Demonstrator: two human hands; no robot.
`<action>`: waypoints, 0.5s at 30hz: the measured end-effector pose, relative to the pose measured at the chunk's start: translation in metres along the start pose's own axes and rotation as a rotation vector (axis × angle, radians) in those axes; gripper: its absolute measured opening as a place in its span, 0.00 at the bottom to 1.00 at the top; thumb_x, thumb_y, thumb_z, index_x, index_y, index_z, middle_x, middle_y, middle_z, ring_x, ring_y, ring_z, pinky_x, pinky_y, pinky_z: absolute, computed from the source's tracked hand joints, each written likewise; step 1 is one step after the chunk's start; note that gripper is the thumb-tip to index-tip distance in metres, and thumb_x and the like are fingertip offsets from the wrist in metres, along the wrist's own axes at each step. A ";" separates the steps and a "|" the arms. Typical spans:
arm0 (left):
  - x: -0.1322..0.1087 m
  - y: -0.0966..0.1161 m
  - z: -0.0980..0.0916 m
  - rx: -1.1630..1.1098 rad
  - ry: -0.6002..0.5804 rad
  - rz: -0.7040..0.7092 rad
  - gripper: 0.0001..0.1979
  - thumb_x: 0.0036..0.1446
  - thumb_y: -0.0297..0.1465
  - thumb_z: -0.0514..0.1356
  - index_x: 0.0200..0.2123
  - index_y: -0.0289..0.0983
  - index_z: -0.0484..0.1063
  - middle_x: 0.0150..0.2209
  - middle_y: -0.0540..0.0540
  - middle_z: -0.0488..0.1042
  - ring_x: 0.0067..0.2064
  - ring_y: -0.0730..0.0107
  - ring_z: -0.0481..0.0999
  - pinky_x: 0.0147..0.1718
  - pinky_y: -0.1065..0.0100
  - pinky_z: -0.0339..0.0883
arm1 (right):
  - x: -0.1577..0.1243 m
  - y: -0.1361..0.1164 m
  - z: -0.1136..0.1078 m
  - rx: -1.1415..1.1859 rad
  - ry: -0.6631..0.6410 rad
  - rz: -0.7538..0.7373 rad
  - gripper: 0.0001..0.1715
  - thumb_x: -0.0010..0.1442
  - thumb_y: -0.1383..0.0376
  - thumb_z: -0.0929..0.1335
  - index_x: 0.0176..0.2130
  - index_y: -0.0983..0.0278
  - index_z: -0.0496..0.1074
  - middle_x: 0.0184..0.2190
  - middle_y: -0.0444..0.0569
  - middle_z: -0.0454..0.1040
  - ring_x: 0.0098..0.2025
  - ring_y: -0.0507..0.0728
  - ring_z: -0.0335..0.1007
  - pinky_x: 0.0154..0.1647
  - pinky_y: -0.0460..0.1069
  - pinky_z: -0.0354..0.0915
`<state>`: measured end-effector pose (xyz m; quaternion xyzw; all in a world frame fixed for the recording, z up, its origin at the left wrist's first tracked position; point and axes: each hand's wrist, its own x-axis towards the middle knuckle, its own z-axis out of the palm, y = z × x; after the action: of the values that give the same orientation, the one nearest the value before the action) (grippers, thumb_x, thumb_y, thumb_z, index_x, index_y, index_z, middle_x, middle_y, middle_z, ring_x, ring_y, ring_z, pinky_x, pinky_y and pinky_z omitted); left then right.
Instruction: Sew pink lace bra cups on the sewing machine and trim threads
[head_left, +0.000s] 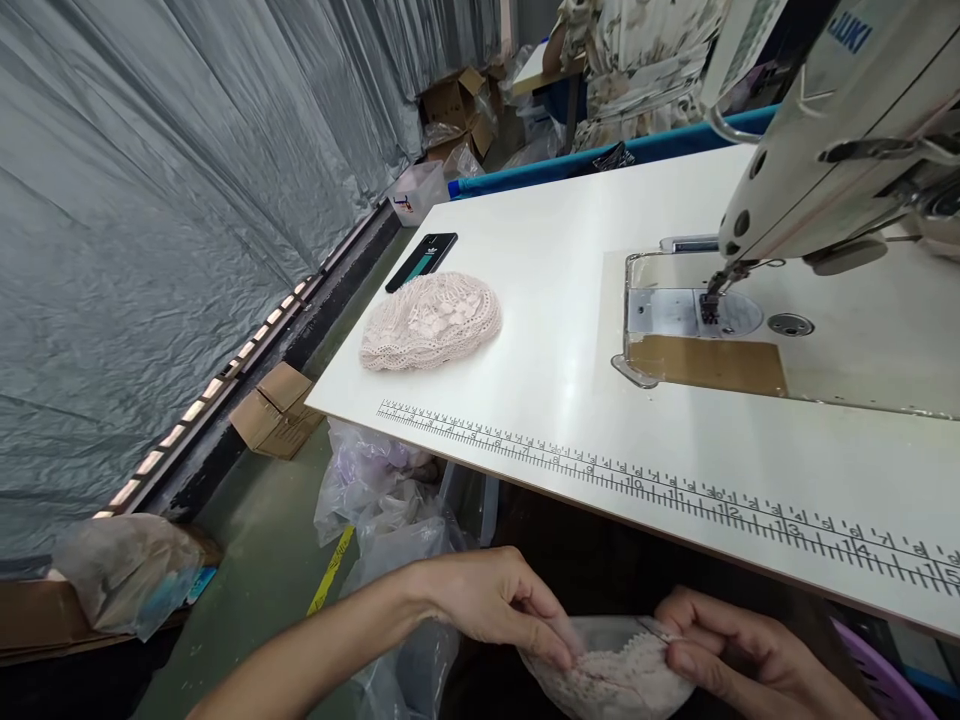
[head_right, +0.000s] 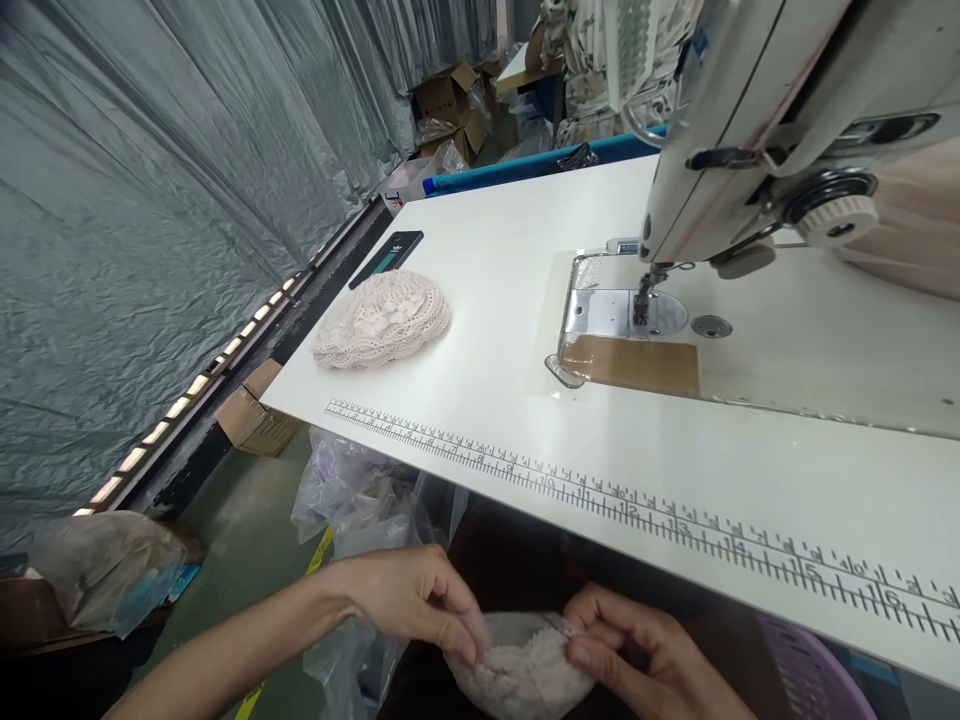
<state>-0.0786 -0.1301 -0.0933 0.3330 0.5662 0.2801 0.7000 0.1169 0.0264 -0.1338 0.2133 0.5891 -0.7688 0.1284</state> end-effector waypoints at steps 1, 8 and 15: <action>0.000 -0.002 -0.001 -0.006 -0.002 -0.001 0.34 0.39 0.57 0.62 0.41 0.35 0.78 0.33 0.47 0.79 0.35 0.72 0.77 0.39 0.76 0.68 | 0.000 0.001 -0.001 0.016 0.014 0.004 0.25 0.51 0.42 0.67 0.26 0.61 0.68 0.21 0.40 0.65 0.25 0.51 0.56 0.27 0.43 0.57; -0.001 -0.002 -0.004 -0.033 -0.032 0.018 0.32 0.45 0.55 0.60 0.43 0.35 0.77 0.38 0.45 0.78 0.40 0.69 0.77 0.41 0.75 0.68 | 0.000 0.012 -0.009 0.105 0.031 0.047 0.19 0.53 0.47 0.69 0.28 0.60 0.71 0.23 0.41 0.69 0.28 0.52 0.61 0.31 0.44 0.61; -0.004 0.005 -0.005 0.033 -0.062 0.036 0.31 0.49 0.55 0.57 0.43 0.34 0.76 0.40 0.45 0.78 0.42 0.69 0.77 0.41 0.76 0.68 | 0.001 0.012 -0.007 0.116 0.051 0.031 0.21 0.53 0.45 0.69 0.27 0.60 0.70 0.22 0.41 0.69 0.27 0.52 0.63 0.30 0.45 0.61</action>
<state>-0.0845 -0.1289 -0.0875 0.3631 0.5427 0.2732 0.7064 0.1228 0.0299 -0.1463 0.2489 0.5432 -0.7939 0.1127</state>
